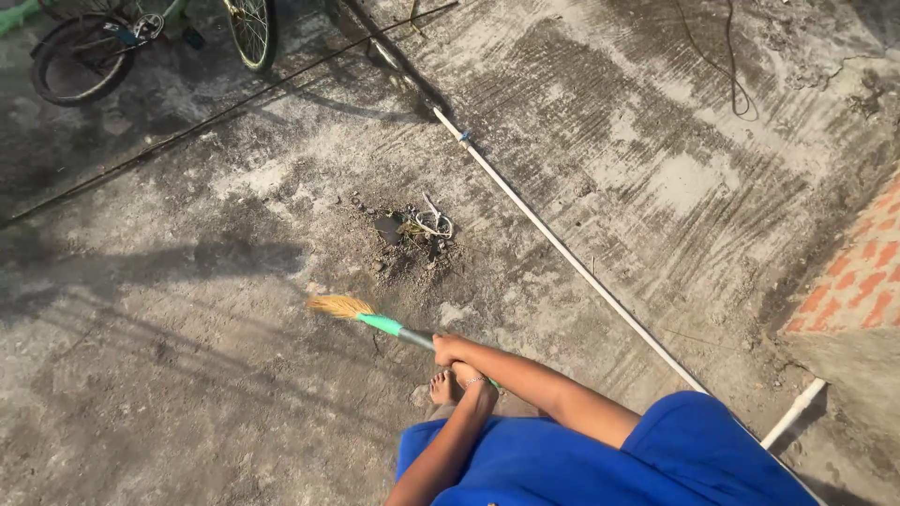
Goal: Sweeping dirt and debris on a concrete rooftop with a broom.
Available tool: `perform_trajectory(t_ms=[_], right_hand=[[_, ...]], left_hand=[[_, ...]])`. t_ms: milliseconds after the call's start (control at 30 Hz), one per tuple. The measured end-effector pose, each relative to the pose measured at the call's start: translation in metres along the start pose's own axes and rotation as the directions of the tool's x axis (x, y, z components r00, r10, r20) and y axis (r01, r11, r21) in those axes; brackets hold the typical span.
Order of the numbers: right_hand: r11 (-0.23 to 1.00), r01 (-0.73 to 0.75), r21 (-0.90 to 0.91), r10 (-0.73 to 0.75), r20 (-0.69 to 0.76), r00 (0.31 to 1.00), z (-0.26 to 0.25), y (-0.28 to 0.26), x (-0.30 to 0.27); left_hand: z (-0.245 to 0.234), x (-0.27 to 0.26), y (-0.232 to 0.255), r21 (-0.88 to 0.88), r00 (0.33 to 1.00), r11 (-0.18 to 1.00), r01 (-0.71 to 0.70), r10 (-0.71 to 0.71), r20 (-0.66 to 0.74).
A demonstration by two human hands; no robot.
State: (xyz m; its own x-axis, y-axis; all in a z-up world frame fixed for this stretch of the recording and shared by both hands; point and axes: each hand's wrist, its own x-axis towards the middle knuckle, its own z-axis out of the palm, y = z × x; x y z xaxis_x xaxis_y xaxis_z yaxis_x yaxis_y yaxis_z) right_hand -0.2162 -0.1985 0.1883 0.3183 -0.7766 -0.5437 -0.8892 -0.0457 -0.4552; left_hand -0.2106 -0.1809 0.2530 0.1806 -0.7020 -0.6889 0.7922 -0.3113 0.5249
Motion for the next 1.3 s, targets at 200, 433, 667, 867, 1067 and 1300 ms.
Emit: perform_trajectory(t_ms=[200, 433, 667, 867, 1067, 1300], right_hand=[[0.984, 0.108, -0.139, -0.099, 0.07, 0.993, -0.027, 0.04, 0.027], [0.882, 0.374, -0.288, -0.269, 0.343, 0.9, 0.013, 0.092, 0.052], [0.824, 0.484, -0.294, -0.234, 0.602, 0.764, 0.058, 0.167, 0.081], [0.788, 0.59, -0.176, -0.267, 0.766, 0.585, 0.132, 0.228, 0.06], [0.833, 0.529, -0.165, -0.209, 0.791, 0.575, 0.144, 0.243, 0.028], [0.922, -0.318, 0.223, 0.102, 0.651, 0.752, 0.127, 0.337, 0.116]], left_hand=[[0.053, 0.039, -0.034, -0.224, 0.997, 0.972, -0.073, 0.07, -0.019], [0.043, 0.086, -0.075, -0.51, 0.955, 0.815, -0.275, 0.17, -0.243], [-0.008, 0.116, -0.251, -0.71, 0.882, 0.585, -0.392, 0.019, -0.471], [-0.014, 0.073, -0.316, -0.642, 0.68, 0.701, -0.309, -0.309, -0.665], [-0.047, 0.068, -0.355, -0.627, 0.645, 0.774, -0.085, -0.436, -0.627], [-0.042, 0.148, -0.395, -0.032, 0.736, 0.933, 0.359, -0.305, -0.604]])
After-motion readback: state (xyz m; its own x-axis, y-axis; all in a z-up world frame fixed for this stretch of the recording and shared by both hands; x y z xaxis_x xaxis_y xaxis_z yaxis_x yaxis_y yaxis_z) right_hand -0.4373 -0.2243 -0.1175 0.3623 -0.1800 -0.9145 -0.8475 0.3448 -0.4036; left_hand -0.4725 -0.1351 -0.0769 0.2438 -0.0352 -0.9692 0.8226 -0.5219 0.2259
